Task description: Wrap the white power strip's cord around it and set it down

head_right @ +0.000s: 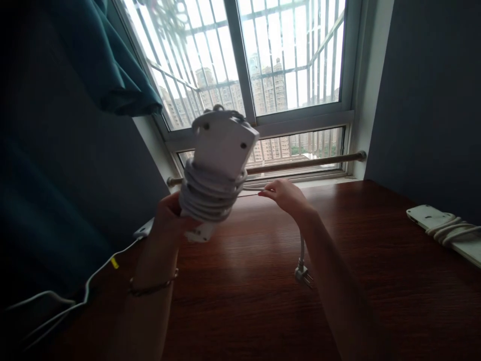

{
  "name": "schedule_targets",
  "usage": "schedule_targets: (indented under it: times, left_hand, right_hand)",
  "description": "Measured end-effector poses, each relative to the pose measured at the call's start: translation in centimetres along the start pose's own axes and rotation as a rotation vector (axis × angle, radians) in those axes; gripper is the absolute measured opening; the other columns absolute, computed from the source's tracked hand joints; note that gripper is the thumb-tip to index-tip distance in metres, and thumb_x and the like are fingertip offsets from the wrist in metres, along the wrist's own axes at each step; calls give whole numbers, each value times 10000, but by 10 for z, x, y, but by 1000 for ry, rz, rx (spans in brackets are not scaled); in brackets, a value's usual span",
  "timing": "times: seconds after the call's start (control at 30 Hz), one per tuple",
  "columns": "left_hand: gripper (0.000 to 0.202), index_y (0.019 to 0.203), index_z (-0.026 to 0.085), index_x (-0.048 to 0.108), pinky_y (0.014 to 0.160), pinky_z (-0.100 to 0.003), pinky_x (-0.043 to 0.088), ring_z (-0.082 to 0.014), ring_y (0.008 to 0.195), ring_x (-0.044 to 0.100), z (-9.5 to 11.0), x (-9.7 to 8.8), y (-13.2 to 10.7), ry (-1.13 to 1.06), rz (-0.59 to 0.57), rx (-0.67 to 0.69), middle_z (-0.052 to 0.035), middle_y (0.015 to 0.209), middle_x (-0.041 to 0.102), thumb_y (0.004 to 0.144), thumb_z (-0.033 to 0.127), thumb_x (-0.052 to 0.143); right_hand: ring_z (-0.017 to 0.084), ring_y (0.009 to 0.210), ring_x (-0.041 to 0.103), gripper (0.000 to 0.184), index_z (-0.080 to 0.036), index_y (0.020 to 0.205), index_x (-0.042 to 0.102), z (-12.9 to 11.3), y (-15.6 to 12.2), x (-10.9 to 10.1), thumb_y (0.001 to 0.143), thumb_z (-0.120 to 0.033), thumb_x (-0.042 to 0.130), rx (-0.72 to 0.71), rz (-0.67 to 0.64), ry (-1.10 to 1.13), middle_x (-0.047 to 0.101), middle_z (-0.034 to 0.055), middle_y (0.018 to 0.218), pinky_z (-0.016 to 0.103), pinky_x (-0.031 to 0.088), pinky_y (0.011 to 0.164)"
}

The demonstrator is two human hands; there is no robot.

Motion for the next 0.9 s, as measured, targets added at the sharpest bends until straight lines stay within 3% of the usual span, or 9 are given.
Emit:
schedule_targets:
  times: [0.1, 0.17, 0.27, 0.4, 0.6, 0.73, 0.83, 0.9]
  left_hand:
    - [318, 815, 154, 624, 523, -186, 439, -120, 593, 552, -11, -33, 11, 175, 247, -46, 7, 723, 640, 561, 239, 796]
    - [366, 826, 151, 580, 504, -208, 429, -148, 598, 566, -21, -48, 16, 309, 343, -90, -4, 714, 634, 579, 334, 780]
    - [400, 845, 169, 535, 525, -256, 429, -202, 644, 596, -37, -62, 20, 543, 445, -152, -25, 735, 635, 653, 480, 697]
    - [364, 837, 178, 519, 621, -298, 420, -250, 762, 607, -51, -69, 22, 831, 496, -232, -74, 819, 638, 732, 513, 613]
    - [457, 948, 164, 446, 603, -284, 426, -255, 776, 618, -71, -73, 23, 841, 404, -388, -123, 889, 629, 698, 484, 655]
    - [406, 916, 161, 503, 576, -286, 400, -265, 741, 607, -77, -65, 25, 894, 268, -421, -100, 810, 630, 691, 463, 653]
    - [380, 910, 170, 594, 593, -275, 398, -256, 767, 599, -75, -49, 25, 903, 96, -399, -67, 801, 639, 667, 450, 675]
    - [342, 931, 187, 640, 604, -249, 404, -222, 770, 594, -74, -31, 21, 848, -114, -385, -31, 807, 645, 678, 415, 674]
  right_hand:
    - [83, 509, 326, 418, -140, 697, 665, -1, -4, 19, 784, -532, 548, 100, -238, -19, 406, -28, 509, 242, 222, 486]
    - [83, 517, 324, 407, -159, 736, 665, -12, -8, 26, 791, -541, 537, 114, -315, -31, 405, -27, 519, 244, 219, 489]
    - [82, 507, 314, 391, -152, 670, 611, -38, -14, 36, 825, -497, 512, 71, -363, -136, 406, -18, 508, 250, 216, 497]
    - [89, 497, 287, 421, -127, 580, 513, -70, -19, 49, 861, -438, 476, -60, -344, -304, 456, 23, 548, 268, 211, 510]
    - [136, 567, 462, 212, -160, 701, 575, -83, -26, 45, 834, -253, 438, -224, -311, -430, 581, 64, 662, 282, 201, 519]
    - [129, 557, 462, 171, -155, 675, 545, -90, -28, 37, 791, -164, 420, -295, -259, -472, 574, 51, 641, 285, 198, 516]
    - [114, 577, 466, 183, -152, 671, 547, -103, -29, 33, 810, -155, 428, -351, -232, -429, 584, 33, 660, 279, 216, 535]
    - [103, 595, 470, 215, -166, 718, 586, -112, -30, 30, 864, -205, 432, -399, -222, -391, 602, 14, 702, 275, 218, 545]
Point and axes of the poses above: each hand's wrist, its own y-axis towards the middle knuckle, its own x-axis out of the palm, z = x × y, the point moved 8 cm from there along y, towards the middle knuckle
